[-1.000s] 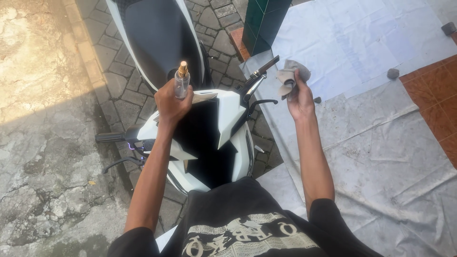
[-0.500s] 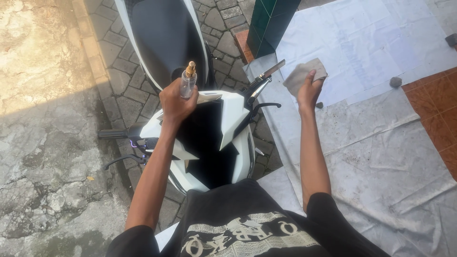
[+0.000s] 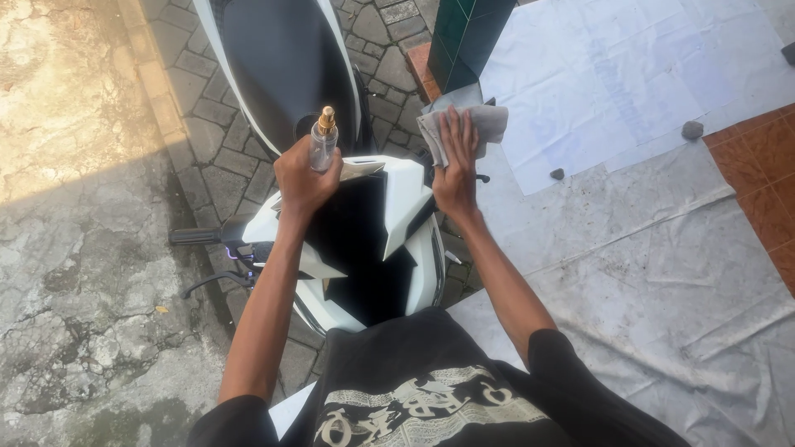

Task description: The person cleans a white motorcycle by spraying a liquid from a bottle onto the body and wiping it with a cloth. They clean the side panels, front fairing, and handlebar area, repeatedly spraying and wiping different sections of the motorcycle.

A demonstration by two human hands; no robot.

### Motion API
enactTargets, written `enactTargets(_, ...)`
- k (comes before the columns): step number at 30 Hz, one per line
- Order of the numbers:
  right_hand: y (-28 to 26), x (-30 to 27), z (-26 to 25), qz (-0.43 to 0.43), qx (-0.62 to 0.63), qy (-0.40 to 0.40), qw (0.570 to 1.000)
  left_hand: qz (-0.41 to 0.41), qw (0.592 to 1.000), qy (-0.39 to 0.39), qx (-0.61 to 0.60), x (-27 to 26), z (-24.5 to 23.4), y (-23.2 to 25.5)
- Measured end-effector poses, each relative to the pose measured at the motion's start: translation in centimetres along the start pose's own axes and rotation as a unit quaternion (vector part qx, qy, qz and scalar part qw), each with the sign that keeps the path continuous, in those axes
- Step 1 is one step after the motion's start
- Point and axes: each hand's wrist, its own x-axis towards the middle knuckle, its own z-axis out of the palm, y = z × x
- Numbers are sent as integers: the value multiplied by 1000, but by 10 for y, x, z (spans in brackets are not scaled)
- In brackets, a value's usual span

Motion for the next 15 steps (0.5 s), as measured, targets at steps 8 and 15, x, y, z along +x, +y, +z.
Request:
enactTargets(8,34,42,-18,133,140,99,976,-6,1000,5,-2,-3,-4,4)
enactTargets(15,27,19,-20,-44,33,-8,998,-11,1000,4,-8,1,-2,1)
